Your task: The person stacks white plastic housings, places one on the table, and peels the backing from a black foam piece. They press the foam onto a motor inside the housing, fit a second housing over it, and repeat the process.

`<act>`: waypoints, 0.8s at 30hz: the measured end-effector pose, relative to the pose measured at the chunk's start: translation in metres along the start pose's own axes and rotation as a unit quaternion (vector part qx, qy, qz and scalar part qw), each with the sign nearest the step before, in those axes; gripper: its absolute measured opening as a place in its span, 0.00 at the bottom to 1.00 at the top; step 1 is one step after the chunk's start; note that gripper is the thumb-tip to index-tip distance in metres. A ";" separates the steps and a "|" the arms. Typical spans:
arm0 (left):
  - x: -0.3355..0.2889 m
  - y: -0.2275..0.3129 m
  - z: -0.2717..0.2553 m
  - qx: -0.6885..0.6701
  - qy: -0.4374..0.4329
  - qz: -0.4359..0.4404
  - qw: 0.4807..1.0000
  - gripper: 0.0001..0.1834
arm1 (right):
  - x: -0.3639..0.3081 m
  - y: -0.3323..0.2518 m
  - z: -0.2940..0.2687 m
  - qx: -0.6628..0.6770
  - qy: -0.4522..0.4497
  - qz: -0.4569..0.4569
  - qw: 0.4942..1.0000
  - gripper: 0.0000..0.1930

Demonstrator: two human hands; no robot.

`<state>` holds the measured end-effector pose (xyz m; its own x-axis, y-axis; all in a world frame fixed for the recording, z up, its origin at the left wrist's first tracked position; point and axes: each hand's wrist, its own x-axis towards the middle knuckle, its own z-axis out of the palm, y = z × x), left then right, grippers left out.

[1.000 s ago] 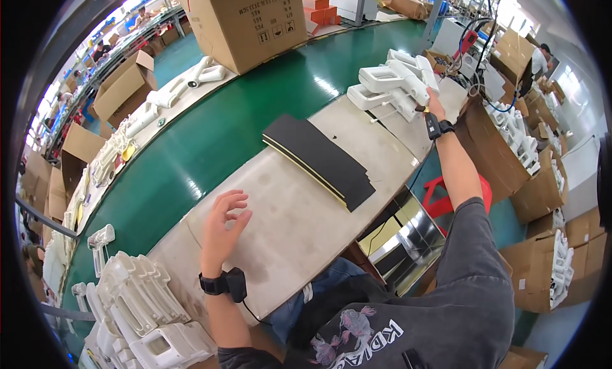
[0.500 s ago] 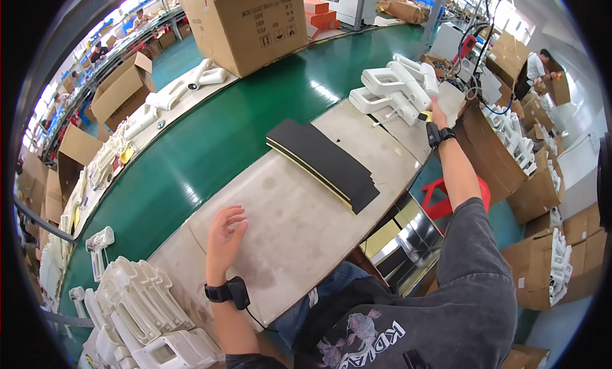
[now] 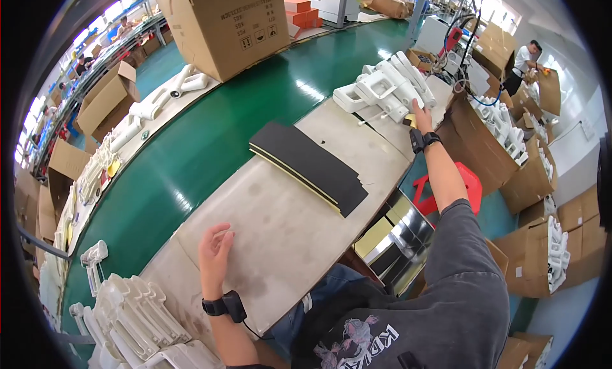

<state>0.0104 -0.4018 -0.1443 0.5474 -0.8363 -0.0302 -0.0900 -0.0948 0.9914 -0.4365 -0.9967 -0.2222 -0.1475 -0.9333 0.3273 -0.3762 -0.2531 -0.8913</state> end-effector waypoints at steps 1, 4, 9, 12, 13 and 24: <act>0.002 -0.001 0.003 0.001 0.000 -0.002 1.000 0.13 | 0.005 -0.002 -0.004 0.004 0.024 0.046 0.999 0.41; 0.004 -0.006 0.001 0.014 -0.005 -0.010 1.000 0.14 | 0.002 -0.008 -0.003 0.055 0.048 0.111 0.991 0.43; 0.004 -0.006 0.000 0.005 -0.002 -0.031 0.999 0.13 | -0.007 -0.009 -0.009 0.100 0.006 0.165 0.981 0.45; 0.010 -0.006 0.007 -0.006 -0.014 -0.038 0.999 0.14 | 0.002 0.000 -0.039 0.079 0.016 0.136 0.987 0.43; 0.008 -0.005 0.006 -0.002 -0.007 -0.043 0.999 0.14 | -0.006 -0.004 -0.031 0.081 0.011 0.141 0.987 0.43; -0.001 -0.002 -0.002 0.033 0.017 -0.037 0.999 0.13 | -0.132 -0.137 -0.013 0.387 0.065 0.171 0.904 0.11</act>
<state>0.0121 -0.3999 -0.1457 0.5817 -0.8075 -0.0974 -0.1026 -0.1916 0.9761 -0.3774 -0.8352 -0.1392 -0.2600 -0.9654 -0.0190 0.4572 -0.1057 -0.8831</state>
